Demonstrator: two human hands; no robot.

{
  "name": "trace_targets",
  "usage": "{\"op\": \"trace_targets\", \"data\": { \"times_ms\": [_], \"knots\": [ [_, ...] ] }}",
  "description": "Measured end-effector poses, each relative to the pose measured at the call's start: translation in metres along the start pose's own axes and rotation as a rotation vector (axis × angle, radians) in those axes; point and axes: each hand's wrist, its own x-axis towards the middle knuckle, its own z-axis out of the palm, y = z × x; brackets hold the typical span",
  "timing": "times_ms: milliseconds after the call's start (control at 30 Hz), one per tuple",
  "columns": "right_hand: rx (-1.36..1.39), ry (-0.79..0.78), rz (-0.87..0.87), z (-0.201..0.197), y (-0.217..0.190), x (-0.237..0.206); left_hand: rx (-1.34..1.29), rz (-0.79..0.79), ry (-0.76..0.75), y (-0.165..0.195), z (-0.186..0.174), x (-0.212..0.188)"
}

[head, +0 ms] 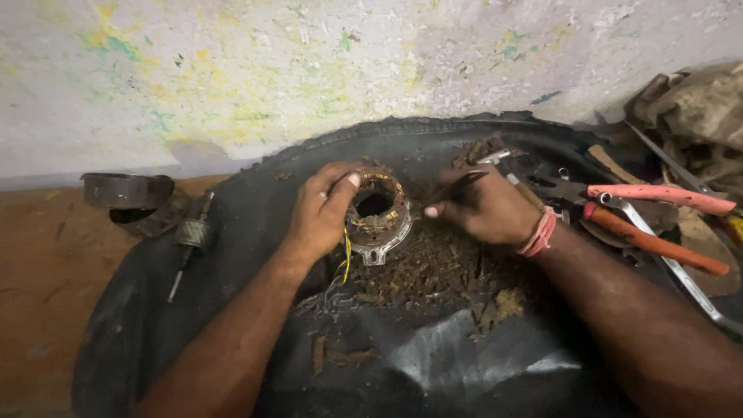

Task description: The person uses a small metal scraper to remove debris and residue from the surface of a cylindrical electrical component with copper windings. The person repeatedly scrapes and wipes the component, rotating it to access different areas, and discards debris onto the work surface.

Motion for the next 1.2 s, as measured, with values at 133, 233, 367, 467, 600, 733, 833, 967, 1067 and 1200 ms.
{"op": "trace_targets", "data": {
  "times_ms": [133,233,367,467,600,733,833,967,1067,1200],
  "knots": [
    [-0.087,-0.040,-0.012,0.001,0.003,0.003,-0.002,-0.012,-0.004,0.001,0.000,0.000],
    [-0.193,-0.071,-0.055,-0.001,0.004,0.007,0.011,-0.021,0.006,0.000,0.001,0.001],
    [-0.142,-0.062,-0.110,0.000,0.003,0.010,0.018,-0.035,-0.021,-0.001,0.002,0.001],
    [-0.231,-0.085,-0.047,0.006,0.001,0.005,0.005,-0.076,-0.034,-0.003,0.002,0.001],
    [-0.507,-0.030,-0.253,0.013,0.001,-0.009,-0.022,-0.002,-0.004,-0.005,0.002,0.001],
    [-0.659,-0.005,-0.349,0.008,0.002,-0.013,-0.043,0.004,0.019,-0.006,0.003,0.000],
    [-0.647,0.039,-0.238,-0.002,-0.001,-0.011,-0.040,-0.012,0.031,-0.006,0.003,0.000],
    [-0.235,0.239,-0.099,-0.006,-0.006,-0.012,0.008,0.002,0.023,-0.005,0.003,0.002],
    [-0.051,0.145,-0.106,-0.001,-0.004,-0.013,-0.019,-0.012,0.016,-0.005,0.002,0.001],
    [-0.004,0.086,-0.077,0.007,0.007,-0.011,-0.006,0.015,0.012,-0.005,0.002,0.000]
  ]
}}
